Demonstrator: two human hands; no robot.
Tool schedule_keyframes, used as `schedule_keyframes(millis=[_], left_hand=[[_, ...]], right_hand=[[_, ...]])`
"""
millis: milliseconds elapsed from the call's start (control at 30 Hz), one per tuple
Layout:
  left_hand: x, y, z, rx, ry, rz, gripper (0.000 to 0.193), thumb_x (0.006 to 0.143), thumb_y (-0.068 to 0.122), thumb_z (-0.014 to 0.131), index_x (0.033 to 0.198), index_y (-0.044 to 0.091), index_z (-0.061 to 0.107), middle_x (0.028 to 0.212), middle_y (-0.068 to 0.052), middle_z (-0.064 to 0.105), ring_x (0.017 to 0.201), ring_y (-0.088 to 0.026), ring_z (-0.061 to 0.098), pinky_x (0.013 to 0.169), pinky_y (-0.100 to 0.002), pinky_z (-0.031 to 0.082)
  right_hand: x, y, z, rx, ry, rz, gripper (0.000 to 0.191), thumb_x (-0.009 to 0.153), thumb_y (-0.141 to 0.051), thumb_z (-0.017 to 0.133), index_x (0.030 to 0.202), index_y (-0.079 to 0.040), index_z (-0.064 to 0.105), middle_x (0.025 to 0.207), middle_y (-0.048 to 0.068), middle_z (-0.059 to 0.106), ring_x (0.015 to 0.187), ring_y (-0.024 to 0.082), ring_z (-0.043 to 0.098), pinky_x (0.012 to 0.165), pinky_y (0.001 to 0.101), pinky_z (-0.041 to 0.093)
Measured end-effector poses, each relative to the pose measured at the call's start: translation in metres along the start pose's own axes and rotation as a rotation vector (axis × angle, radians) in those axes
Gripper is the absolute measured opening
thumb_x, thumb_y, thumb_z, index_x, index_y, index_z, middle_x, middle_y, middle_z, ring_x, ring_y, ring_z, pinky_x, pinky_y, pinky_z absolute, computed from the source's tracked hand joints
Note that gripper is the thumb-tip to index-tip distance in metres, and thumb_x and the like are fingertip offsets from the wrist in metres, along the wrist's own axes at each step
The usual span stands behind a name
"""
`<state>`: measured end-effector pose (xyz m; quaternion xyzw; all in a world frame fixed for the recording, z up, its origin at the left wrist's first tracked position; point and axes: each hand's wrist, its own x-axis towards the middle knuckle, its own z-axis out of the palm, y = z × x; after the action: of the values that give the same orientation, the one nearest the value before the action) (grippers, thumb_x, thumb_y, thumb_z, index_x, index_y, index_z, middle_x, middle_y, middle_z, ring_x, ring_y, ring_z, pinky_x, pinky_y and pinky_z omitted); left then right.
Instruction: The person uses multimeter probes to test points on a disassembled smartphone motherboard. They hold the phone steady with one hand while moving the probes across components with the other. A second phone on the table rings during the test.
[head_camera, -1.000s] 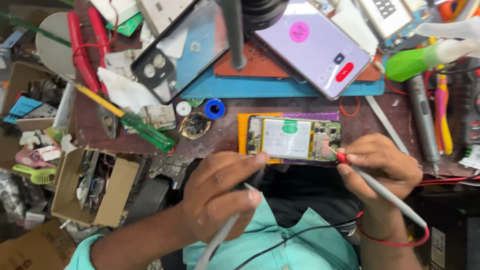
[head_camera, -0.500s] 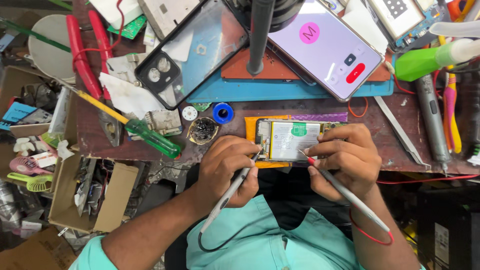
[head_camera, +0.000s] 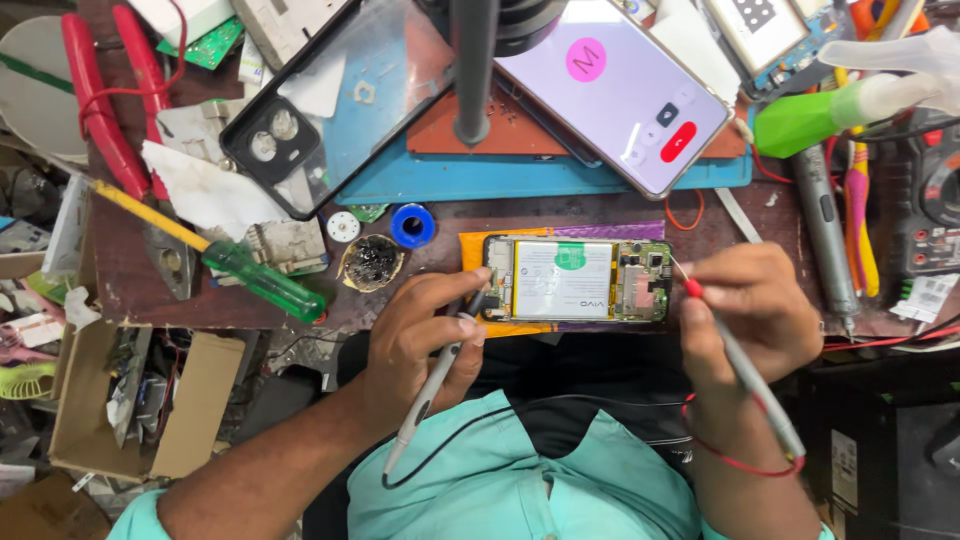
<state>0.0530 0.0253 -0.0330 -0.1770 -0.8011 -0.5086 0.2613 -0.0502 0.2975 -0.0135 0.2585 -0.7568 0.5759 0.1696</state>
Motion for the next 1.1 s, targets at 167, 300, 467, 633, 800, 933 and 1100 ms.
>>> schedule_keyframes(millis=[167, 300, 467, 633, 800, 933, 1100], left_hand=[[0.004, 0.001, 0.004, 0.08, -0.016, 0.022, 0.034, 0.097, 0.003, 0.069, 0.121, 0.009, 0.046, 0.13, -0.027, 0.06, 0.111, -0.038, 0.07, 0.094, -0.046, 0.058], [0.004, 0.005, 0.003, 0.126, -0.028, -0.007, 0.033, 0.093, 0.0, 0.073, 0.118, 0.008, 0.053, 0.13, -0.024, 0.061, 0.112, -0.037, 0.07, 0.094, -0.044, 0.06], [0.004, 0.004, 0.005, 0.146, -0.026, -0.004, 0.032, 0.093, -0.002, 0.074, 0.118, 0.007, 0.057, 0.13, -0.022, 0.062, 0.111, -0.035, 0.07, 0.093, -0.042, 0.061], [0.004, 0.003, 0.009, 0.182, -0.035, 0.029, 0.031, 0.093, -0.001, 0.076, 0.119, 0.005, 0.06, 0.127, -0.021, 0.064, 0.107, -0.033, 0.07, 0.092, -0.044, 0.06], [0.009, 0.014, 0.007, 0.219, -0.078, 0.078, 0.03, 0.091, -0.001, 0.078, 0.118, 0.0, 0.065, 0.121, -0.019, 0.066, 0.105, -0.034, 0.07, 0.09, -0.044, 0.06], [0.027, 0.034, 0.015, 0.253, -0.044, 0.137, 0.024, 0.088, 0.0, 0.079, 0.11, 0.003, 0.069, 0.113, -0.017, 0.068, 0.102, -0.034, 0.07, 0.089, -0.043, 0.06], [0.063, 0.05, 0.034, 0.112, -0.155, -0.004, 0.023, 0.084, 0.001, 0.078, 0.106, 0.002, 0.071, 0.107, -0.014, 0.07, 0.095, -0.03, 0.071, 0.083, -0.04, 0.057]], right_hand=[[0.012, 0.019, -0.02, 0.105, -0.162, 0.003, 0.014, 0.082, -0.003, 0.068, 0.086, -0.004, 0.055, 0.089, 0.016, 0.069, 0.078, 0.023, 0.063, 0.074, 0.0321, 0.051], [0.019, 0.022, -0.022, 0.143, -0.246, -0.037, 0.016, 0.071, -0.005, 0.065, 0.077, -0.007, 0.05, 0.081, 0.012, 0.066, 0.07, 0.023, 0.058, 0.069, 0.0325, 0.048], [0.029, 0.016, -0.016, 0.094, -0.374, -0.129, 0.017, 0.062, -0.007, 0.066, 0.069, -0.008, 0.05, 0.074, 0.01, 0.066, 0.065, 0.024, 0.056, 0.063, 0.033, 0.045], [0.031, 0.015, -0.019, 0.144, -0.411, -0.143, 0.016, 0.063, -0.007, 0.067, 0.069, -0.007, 0.053, 0.073, 0.01, 0.066, 0.066, 0.023, 0.06, 0.063, 0.0342, 0.047], [0.016, 0.024, -0.022, 0.143, -0.281, -0.041, 0.015, 0.076, 0.006, 0.07, 0.079, -0.004, 0.059, 0.084, 0.013, 0.069, 0.076, 0.019, 0.067, 0.064, 0.0275, 0.052], [-0.002, 0.024, -0.031, 0.378, 0.014, 0.322, 0.019, 0.086, 0.011, 0.069, 0.099, -0.001, 0.062, 0.107, 0.015, 0.072, 0.093, 0.014, 0.068, 0.082, 0.0272, 0.055], [-0.009, 0.017, -0.053, 0.466, -0.111, 0.516, 0.02, 0.083, 0.011, 0.073, 0.098, 0.0, 0.066, 0.107, 0.017, 0.073, 0.095, 0.017, 0.07, 0.082, 0.0302, 0.058]])
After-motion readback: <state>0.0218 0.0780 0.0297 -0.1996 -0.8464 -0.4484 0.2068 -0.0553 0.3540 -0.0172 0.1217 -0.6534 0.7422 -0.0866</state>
